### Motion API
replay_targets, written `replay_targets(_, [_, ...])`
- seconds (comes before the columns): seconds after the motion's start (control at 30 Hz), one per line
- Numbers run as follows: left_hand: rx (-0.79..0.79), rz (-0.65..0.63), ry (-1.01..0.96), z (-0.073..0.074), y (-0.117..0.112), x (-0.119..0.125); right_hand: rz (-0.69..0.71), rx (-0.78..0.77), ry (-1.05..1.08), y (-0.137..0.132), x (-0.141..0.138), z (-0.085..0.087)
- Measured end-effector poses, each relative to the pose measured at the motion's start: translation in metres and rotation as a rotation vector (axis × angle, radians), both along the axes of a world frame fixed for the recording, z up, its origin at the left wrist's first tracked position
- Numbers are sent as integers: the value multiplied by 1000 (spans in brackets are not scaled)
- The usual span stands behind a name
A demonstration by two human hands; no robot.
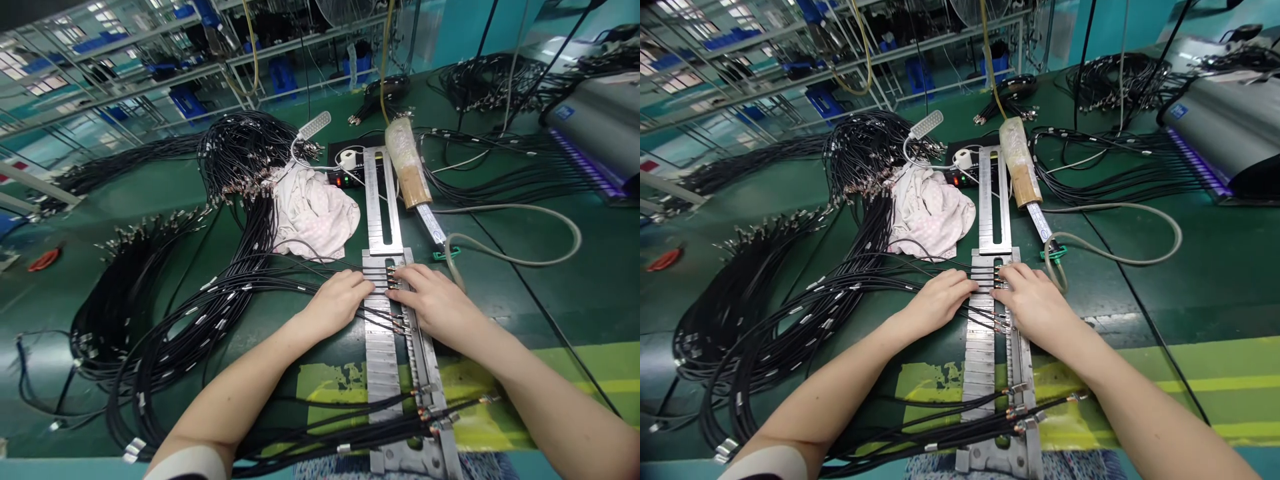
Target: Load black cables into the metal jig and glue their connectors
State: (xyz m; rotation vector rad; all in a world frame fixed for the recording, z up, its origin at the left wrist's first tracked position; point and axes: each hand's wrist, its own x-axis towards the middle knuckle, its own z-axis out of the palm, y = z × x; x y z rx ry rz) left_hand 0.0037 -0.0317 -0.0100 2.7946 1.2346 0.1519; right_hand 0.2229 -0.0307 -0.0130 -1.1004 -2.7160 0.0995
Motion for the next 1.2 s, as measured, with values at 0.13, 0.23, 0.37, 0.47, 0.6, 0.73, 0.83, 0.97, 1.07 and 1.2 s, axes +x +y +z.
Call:
replay_targets(0.13, [34, -16, 97, 9, -3, -3, -28, 77, -119, -4, -8, 4])
replay_targets(0.23, [43, 8, 183, 18, -11, -2, -16, 134, -133, -8, -13, 7])
replay_targets(0.37, [44, 27, 234, 21, -21, 3, 5, 166, -154, -11, -17, 7])
replay_targets(0.47, [50, -1, 217, 18, -22, 2, -9, 99, -107, -7, -13, 2])
replay_targets(0.6, [-38, -88, 129, 17, -17, -7, -2, -68, 164, 6, -1, -9])
replay_targets(0.73, [-128, -128, 43, 16, -10, -14, -20, -149, 285, 11, 6, -10])
replay_targets(0.83, [-191, -135, -27, 15, -7, -14, -11, -176, 289, 10, 7, -4])
replay_targets(0.97, [-148, -138, -51, 17, -8, -13, 7, -203, 276, 9, 9, 5])
replay_targets(1.07, [-56, -77, -63, 17, -9, -12, 10, -209, 259, 8, 11, 9])
replay_targets(1.2, [14, 24, -59, 10, -8, -11, 9, -222, 247, 6, 12, 11])
